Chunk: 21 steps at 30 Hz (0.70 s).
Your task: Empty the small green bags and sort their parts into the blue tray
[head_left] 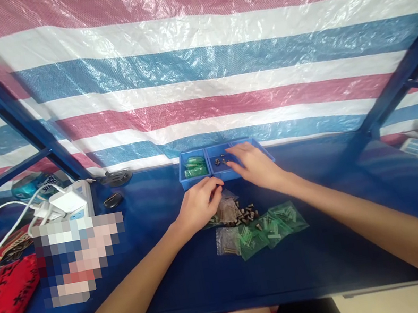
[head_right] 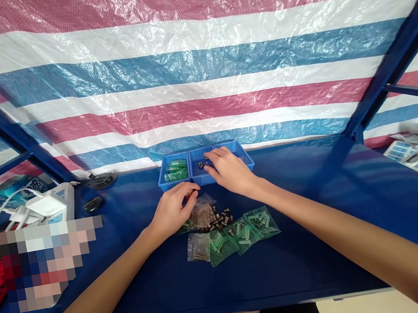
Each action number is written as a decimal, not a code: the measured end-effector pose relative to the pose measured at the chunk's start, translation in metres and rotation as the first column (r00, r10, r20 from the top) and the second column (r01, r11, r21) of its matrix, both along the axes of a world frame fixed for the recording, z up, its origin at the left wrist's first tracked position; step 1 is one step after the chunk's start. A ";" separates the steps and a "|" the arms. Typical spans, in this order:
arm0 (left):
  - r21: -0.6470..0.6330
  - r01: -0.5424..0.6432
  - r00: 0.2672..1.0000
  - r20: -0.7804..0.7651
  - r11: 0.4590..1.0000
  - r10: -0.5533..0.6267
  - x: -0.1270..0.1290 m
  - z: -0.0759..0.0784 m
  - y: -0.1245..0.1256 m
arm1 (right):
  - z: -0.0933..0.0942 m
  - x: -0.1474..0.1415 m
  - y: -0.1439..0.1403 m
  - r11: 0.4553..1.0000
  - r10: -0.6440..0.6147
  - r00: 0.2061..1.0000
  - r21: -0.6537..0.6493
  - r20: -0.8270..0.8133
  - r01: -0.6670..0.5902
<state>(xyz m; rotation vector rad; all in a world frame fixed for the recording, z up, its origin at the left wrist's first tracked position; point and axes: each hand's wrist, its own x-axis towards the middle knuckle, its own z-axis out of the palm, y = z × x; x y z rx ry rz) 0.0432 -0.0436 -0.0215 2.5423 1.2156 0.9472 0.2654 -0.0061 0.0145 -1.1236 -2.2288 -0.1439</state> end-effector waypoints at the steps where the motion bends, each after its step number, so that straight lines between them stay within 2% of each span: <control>1: 0.023 -0.008 0.999 -0.038 1.000 0.009 -0.001 -0.001 0.000 | 0.001 0.001 -0.004 1.000 0.013 0.999 0.002 0.031 -0.013; 4: 0.073 -0.011 0.993 -0.120 0.997 0.020 -0.003 0.000 0.000 | -0.003 0.009 -0.033 0.995 0.099 0.990 -0.016 0.100 -0.098; 7: 0.070 -0.001 0.986 -0.169 0.998 0.013 -0.003 0.000 0.000 | -0.015 0.018 -0.063 0.983 0.129 0.988 -0.142 0.088 -0.116; 9: 0.053 0.005 0.980 -0.198 0.999 0.006 -0.002 -0.001 0.000 | -0.026 0.021 -0.072 0.975 0.149 0.984 -0.177 0.098 -0.130; 12: 0.025 0.008 0.971 -0.240 1.000 -0.002 -0.001 -0.003 0.001 | -0.039 0.019 -0.072 0.965 0.198 0.973 -0.195 0.118 -0.173; 16: -0.017 -0.002 0.962 -0.274 1.000 -0.003 -0.002 -0.002 0.001 | -0.043 0.016 -0.068 0.955 0.236 0.965 -0.212 0.112 -0.209; 21: -0.158 -0.032 0.989 -0.150 0.987 0.008 -0.001 0.000 0.002 | -0.041 0.016 -0.072 0.952 0.239 0.965 -0.225 0.108 -0.210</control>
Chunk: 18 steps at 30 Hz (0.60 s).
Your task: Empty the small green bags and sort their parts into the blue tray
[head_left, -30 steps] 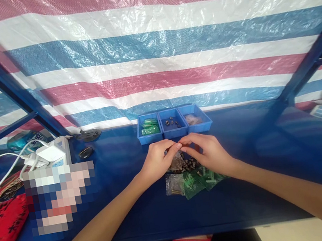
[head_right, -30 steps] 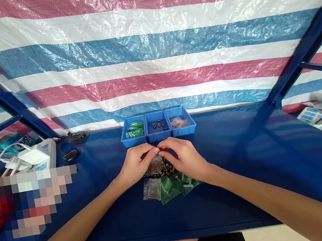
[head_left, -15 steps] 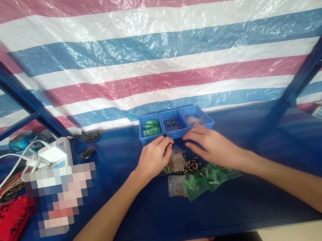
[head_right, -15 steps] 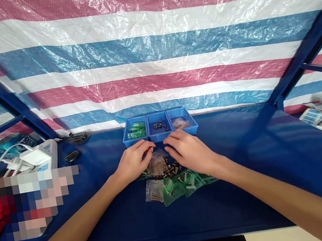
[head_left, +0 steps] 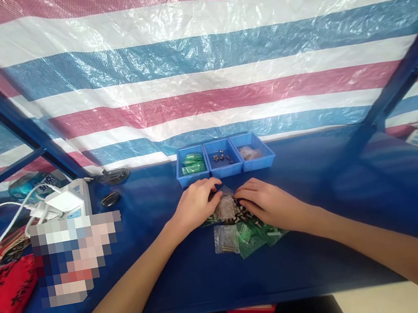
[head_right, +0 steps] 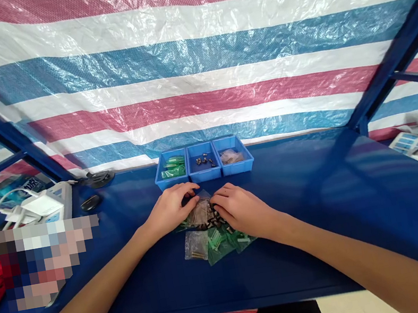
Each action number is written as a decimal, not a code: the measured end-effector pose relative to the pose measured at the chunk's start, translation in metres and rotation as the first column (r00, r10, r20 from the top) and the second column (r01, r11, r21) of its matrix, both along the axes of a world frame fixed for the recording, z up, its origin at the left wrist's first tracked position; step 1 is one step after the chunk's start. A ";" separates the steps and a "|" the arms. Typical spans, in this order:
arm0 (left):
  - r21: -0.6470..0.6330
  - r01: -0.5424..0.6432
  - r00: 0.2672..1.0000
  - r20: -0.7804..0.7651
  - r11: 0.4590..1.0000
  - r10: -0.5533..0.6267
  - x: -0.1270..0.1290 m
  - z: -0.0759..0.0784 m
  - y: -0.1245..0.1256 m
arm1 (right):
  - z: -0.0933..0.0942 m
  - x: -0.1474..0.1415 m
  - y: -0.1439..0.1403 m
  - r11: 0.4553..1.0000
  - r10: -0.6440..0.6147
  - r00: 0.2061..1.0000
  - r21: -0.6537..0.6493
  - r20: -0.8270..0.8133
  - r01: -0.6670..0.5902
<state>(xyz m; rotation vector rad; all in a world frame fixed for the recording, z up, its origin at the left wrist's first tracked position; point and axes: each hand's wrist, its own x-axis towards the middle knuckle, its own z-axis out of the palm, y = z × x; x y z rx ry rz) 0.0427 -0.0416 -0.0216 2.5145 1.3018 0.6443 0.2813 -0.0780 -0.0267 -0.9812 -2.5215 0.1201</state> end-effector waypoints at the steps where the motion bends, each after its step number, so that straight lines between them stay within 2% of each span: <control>1: -0.045 -0.012 0.999 0.047 0.999 0.014 0.001 -0.001 0.000 | 0.000 0.000 -0.001 1.000 -0.001 1.000 -0.006 0.002 0.001; 5: -0.172 -0.032 0.975 0.213 0.985 0.069 0.003 -0.007 0.003 | 0.000 -0.003 -0.001 1.000 -0.004 1.000 -0.003 -0.001 0.004; 10: -0.263 0.020 0.932 0.354 0.964 0.077 0.004 -0.012 0.006 | 0.000 -0.004 0.001 1.000 0.000 1.000 0.006 -0.010 0.000; 14: -0.224 0.011 0.906 0.415 0.975 0.085 0.006 -0.013 0.006 | 0.000 -0.003 0.000 1.000 -0.003 1.000 0.008 -0.015 0.003; 18: -0.123 0.005 0.889 0.456 0.992 0.052 0.008 -0.008 0.004 | -0.001 -0.003 -0.001 1.000 -0.018 0.999 0.017 -0.038 0.019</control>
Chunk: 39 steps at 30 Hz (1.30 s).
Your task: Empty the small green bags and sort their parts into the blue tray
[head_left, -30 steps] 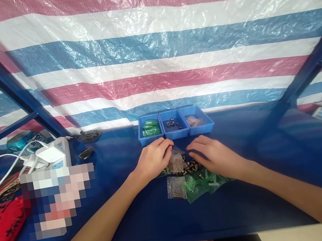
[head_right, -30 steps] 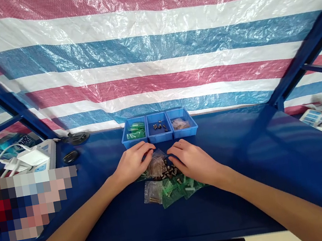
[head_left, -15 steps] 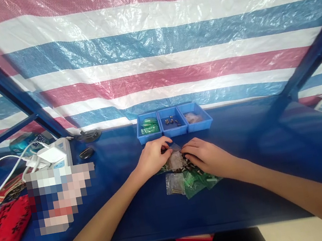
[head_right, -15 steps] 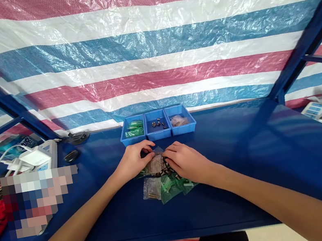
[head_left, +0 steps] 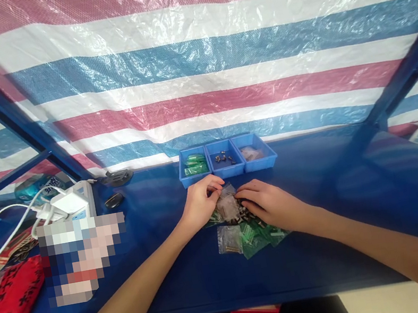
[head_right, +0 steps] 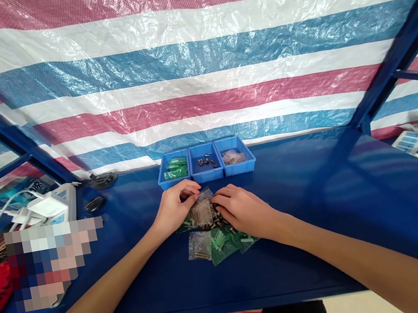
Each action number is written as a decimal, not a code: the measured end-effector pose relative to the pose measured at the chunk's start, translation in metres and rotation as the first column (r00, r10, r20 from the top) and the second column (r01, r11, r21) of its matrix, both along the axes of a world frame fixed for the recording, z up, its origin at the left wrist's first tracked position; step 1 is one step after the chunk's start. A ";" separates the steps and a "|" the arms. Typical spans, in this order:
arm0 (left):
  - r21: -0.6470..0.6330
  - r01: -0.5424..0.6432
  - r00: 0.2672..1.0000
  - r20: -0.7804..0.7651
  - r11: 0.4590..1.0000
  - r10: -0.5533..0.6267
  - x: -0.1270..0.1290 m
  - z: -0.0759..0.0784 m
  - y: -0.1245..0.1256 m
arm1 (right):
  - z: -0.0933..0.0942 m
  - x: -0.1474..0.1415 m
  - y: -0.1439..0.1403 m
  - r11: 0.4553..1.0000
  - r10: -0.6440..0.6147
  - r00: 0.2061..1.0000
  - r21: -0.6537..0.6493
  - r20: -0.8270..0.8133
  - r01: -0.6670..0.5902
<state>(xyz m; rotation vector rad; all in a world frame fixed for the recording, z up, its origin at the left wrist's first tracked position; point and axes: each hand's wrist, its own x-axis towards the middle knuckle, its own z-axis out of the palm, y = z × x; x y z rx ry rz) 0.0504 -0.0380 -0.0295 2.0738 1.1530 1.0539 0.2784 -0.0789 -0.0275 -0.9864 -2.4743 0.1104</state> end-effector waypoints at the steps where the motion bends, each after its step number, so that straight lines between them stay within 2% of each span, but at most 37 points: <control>1: 0.033 -0.005 1.000 0.009 0.999 0.005 0.000 0.002 -0.001 | 0.000 0.000 0.000 1.000 -0.009 1.000 0.000 -0.003 0.009; 5: 0.138 -0.023 0.998 0.053 0.990 0.016 0.000 0.008 -0.004 | 0.000 0.002 -0.001 0.999 -0.034 0.999 -0.007 -0.002 0.034; 11: 0.139 0.026 0.981 0.187 0.990 -0.052 0.001 0.012 -0.007 | 0.002 0.001 -0.002 0.998 -0.063 0.996 -0.017 -0.060 0.062; 14: 0.085 0.075 0.952 0.290 0.994 -0.097 0.004 0.015 -0.008 | 0.002 0.001 -0.002 0.998 -0.067 0.993 -0.023 -0.096 0.065; 18: -0.058 0.213 0.874 0.457 0.975 -0.164 0.009 0.019 -0.012 | 0.000 0.000 -0.003 0.998 -0.061 0.988 -0.010 -0.142 0.060; 23: -0.231 0.295 0.809 0.577 0.927 -0.114 0.013 0.019 -0.018 | -0.001 -0.002 -0.006 0.999 -0.045 0.980 0.006 -0.192 0.047; 27: -0.269 0.343 0.789 0.602 0.900 -0.121 0.013 0.019 -0.020 | 0.003 -0.005 -0.009 0.998 -0.065 0.967 -0.029 -0.246 0.059; 29: -0.246 0.356 0.800 0.579 0.902 -0.158 0.014 0.019 -0.021 | 0.006 -0.006 -0.010 0.992 -0.108 0.953 -0.099 -0.283 0.083; 31: -0.170 0.331 0.842 0.497 0.928 -0.209 0.014 0.018 -0.023 | 0.009 -0.007 -0.010 0.977 -0.156 0.938 -0.186 -0.308 0.101; 33: -0.019 0.260 0.915 0.325 0.965 -0.240 0.014 0.016 -0.025 | 0.012 -0.007 -0.010 0.959 -0.197 0.920 -0.261 -0.338 0.109; 35: 0.149 0.200 0.972 0.097 0.968 -0.216 0.014 0.013 -0.028 | 0.013 -0.006 -0.008 0.942 -0.225 0.896 -0.320 -0.383 0.100; 37: 0.242 0.187 0.981 -0.095 0.952 -0.169 0.013 0.011 -0.030 | 0.013 -0.005 -0.007 0.928 -0.247 0.870 -0.361 -0.426 0.087; 39: 0.281 0.201 0.968 -0.203 0.939 -0.147 0.012 0.009 -0.031 | 0.012 -0.003 -0.007 0.921 -0.260 0.859 -0.380 -0.441 0.083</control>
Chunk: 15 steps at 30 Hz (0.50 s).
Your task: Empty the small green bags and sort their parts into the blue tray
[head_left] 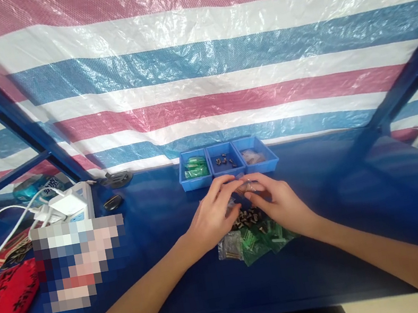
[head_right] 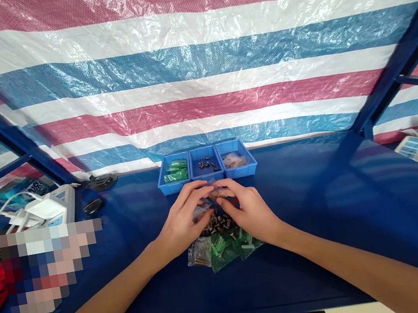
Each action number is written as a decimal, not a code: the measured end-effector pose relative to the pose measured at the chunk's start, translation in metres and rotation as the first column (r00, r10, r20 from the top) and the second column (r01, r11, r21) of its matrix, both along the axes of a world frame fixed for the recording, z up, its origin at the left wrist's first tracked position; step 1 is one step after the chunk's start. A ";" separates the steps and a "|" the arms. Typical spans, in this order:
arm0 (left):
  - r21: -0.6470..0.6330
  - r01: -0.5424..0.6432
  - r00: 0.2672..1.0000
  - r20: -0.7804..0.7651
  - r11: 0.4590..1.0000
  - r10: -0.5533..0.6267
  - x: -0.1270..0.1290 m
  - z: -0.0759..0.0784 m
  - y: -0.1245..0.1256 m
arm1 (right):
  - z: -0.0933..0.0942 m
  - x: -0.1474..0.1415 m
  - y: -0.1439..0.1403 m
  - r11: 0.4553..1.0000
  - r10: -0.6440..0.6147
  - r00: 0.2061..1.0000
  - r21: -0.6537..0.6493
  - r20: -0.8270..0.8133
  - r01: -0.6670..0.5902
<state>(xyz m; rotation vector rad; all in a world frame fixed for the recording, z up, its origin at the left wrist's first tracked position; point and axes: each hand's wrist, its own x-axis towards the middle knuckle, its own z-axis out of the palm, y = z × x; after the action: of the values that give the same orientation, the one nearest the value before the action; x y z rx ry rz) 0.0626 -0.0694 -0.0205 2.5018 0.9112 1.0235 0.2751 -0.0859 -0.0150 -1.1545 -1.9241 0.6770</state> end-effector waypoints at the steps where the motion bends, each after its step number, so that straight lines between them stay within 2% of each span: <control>1: 0.024 -0.002 1.000 -0.026 1.000 0.003 0.000 0.000 0.000 | 0.000 0.000 0.000 1.000 -0.002 1.000 -0.004 0.000 0.002; 4: 0.083 -0.012 0.998 -0.060 0.997 0.017 -0.002 0.000 0.002 | 0.000 0.000 -0.002 1.000 0.006 1.000 -0.005 0.023 -0.006; 8: 0.098 -0.034 0.996 -0.073 0.995 0.042 -0.004 0.001 0.005 | 0.002 -0.002 -0.005 1.000 0.017 0.997 0.009 0.076 -0.018; 15: 0.145 -0.061 0.998 -0.009 0.988 0.063 -0.005 0.002 0.005 | 0.001 -0.001 -0.003 0.998 -0.014 0.997 0.057 0.081 0.009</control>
<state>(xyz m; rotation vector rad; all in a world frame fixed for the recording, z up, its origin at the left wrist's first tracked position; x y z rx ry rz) 0.0572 -0.0642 -0.0185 2.6161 0.9568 1.1313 0.2742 -0.0884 -0.0138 -1.1730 -1.9903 0.5732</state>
